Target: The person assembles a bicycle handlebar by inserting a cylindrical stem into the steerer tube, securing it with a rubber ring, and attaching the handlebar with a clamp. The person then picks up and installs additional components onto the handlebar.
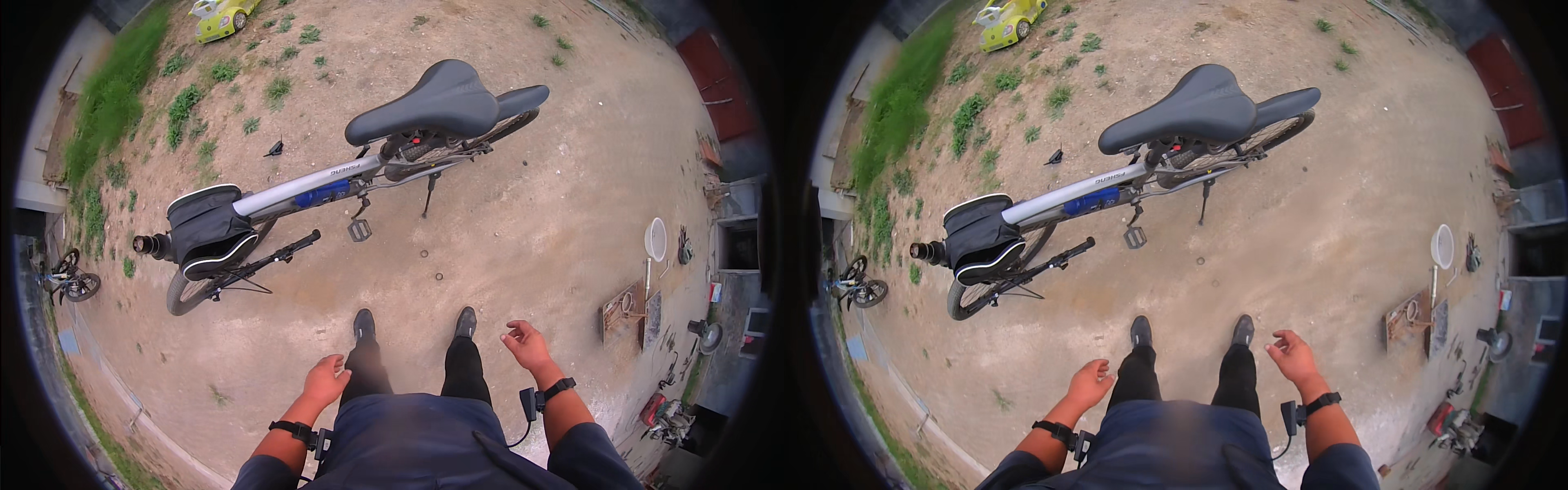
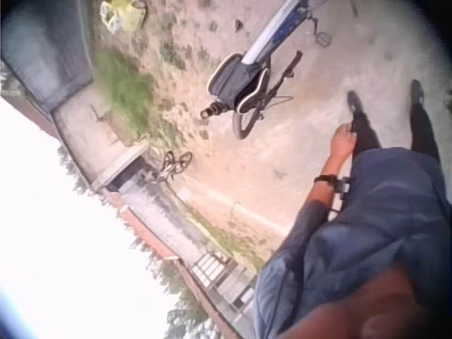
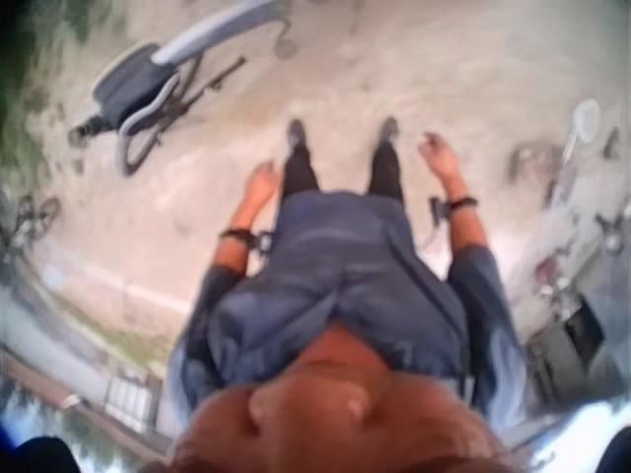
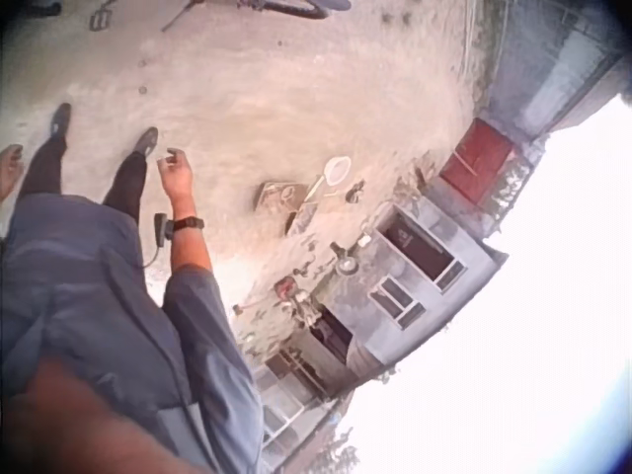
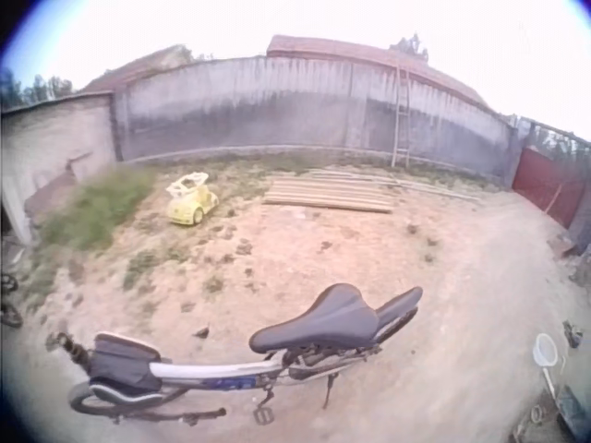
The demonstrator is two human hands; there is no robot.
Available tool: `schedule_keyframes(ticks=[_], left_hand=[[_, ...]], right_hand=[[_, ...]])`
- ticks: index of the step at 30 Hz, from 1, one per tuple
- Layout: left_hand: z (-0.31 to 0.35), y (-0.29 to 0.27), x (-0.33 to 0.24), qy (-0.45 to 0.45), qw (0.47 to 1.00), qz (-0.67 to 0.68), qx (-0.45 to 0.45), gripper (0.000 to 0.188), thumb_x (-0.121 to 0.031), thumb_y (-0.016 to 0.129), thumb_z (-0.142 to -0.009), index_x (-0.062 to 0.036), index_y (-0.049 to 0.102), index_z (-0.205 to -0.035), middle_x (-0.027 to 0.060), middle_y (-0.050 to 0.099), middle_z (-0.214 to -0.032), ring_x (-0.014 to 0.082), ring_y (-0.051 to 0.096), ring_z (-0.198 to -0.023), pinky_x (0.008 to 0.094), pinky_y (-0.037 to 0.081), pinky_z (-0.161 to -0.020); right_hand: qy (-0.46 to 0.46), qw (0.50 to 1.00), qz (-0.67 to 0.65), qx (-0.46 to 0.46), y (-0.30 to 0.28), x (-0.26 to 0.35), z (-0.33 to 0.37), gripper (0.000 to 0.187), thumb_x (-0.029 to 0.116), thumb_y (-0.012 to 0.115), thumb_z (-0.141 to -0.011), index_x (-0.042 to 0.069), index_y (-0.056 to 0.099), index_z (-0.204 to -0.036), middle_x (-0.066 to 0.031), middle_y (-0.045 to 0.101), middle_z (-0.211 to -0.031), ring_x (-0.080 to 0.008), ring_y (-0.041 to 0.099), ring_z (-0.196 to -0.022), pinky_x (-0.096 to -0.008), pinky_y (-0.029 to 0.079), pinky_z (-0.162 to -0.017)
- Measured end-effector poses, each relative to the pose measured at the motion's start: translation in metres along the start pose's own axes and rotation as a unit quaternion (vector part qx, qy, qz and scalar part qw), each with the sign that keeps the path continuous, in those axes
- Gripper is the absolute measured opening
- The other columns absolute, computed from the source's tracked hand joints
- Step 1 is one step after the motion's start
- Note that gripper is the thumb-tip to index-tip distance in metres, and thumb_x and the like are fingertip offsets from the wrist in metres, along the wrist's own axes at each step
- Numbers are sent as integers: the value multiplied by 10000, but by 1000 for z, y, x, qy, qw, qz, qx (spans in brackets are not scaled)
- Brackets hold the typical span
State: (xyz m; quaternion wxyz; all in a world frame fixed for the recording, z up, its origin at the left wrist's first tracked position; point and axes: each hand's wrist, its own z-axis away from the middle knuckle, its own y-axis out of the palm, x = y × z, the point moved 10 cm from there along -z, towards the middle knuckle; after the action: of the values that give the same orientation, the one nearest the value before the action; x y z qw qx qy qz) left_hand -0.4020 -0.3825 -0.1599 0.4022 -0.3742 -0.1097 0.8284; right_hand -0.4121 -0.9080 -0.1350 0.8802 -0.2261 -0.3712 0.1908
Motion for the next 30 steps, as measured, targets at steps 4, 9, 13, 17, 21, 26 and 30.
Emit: schedule_keyframes(ticks=[4, 9, 13, 17, 21, 26, 30], left_hand=[[7, -39, 37, -37, 999, -16, -11, 534, -262, 765, -931, 3, 638, -1376, 182, 766, -1230, 296, 756, -1102, 405, 594, -967], [-6, -50, 9, -47, 996, -73, 10, 545, -291, 774, -922, -11, 649, -1373, 175, 758, -1255, 294, 755, -1099, 410, 591, -977], [-33, -22, -54, -20, 995, -87, 33, 534, -297, 765, -929, -17, 652, -1370, 162, 765, -1238, 289, 756, -1079, 408, 593, -966], [-59, 18, -143, -1, 993, -108, 36, 522, -301, 757, -936, -22, 655, -1365, 157, 767, -1234, 290, 756, -1082, 404, 594, -963], [-84, 62, -248, 9, 989, -132, 58, 527, -302, 756, -939, -19, 651, -1371, 164, 765, -1240, 289, 755, -1101, 400, 593, -973], [-115, 112, -380, 46, 991, -93, 89, 525, -280, 751, -948, -17, 644, -1389, 179, 750, -1278, 289, 748, -1130, 396, 588, -992], [-157, 123, -426, 57, 989, -101, 94, 533, -283, 755, -946, -22, 639, -1396, 176, 750, -1284, 289, 749, -1132, 395, 590, -988]], right_hand=[[-6, 999, -33, 38, 20, 42, 8, 459, 262, 836, -938, 40, 679, -1308, -98, 770, -1033, -174, 727, -884, -336, 601, -820], [8, 996, -83, 32, -5, 21, 17, 450, 236, 841, -939, 36, 674, -1307, -90, 755, -1033, -156, 717, -883, -325, 594, -801], [43, 987, -157, -18, -48, -66, 9, 463, 243, 835, -945, 28, 664, -1319, -81, 739, -1006, -156, 708, -869, -316, 580, -757], [118, 962, -241, -55, -112, -162, 1, 480, 246, 824, -952, 22, 645, -1337, -75, 729, -974, -158, 711, -817, -306, 567, -701], [212, 927, -296, -94, -198, -244, 9, 459, 243, 790, -976, 21, 624, -1342, -65, 709, -1013, -159, 716, -796, -304, 558, -667], [235, 920, -273, -155, -322, -298, 0, 463, 253, 798, -962, 2, 638, -1317, -84, 737, -951, -154, 723, -726, -285, 545, -596], [176, 939, -246, -166, -399, -278, -65, 434, 229, 798, -960, 1, 650, -1298, -92, 737, -959, -151, 712, -760, -296, 557, -657]])
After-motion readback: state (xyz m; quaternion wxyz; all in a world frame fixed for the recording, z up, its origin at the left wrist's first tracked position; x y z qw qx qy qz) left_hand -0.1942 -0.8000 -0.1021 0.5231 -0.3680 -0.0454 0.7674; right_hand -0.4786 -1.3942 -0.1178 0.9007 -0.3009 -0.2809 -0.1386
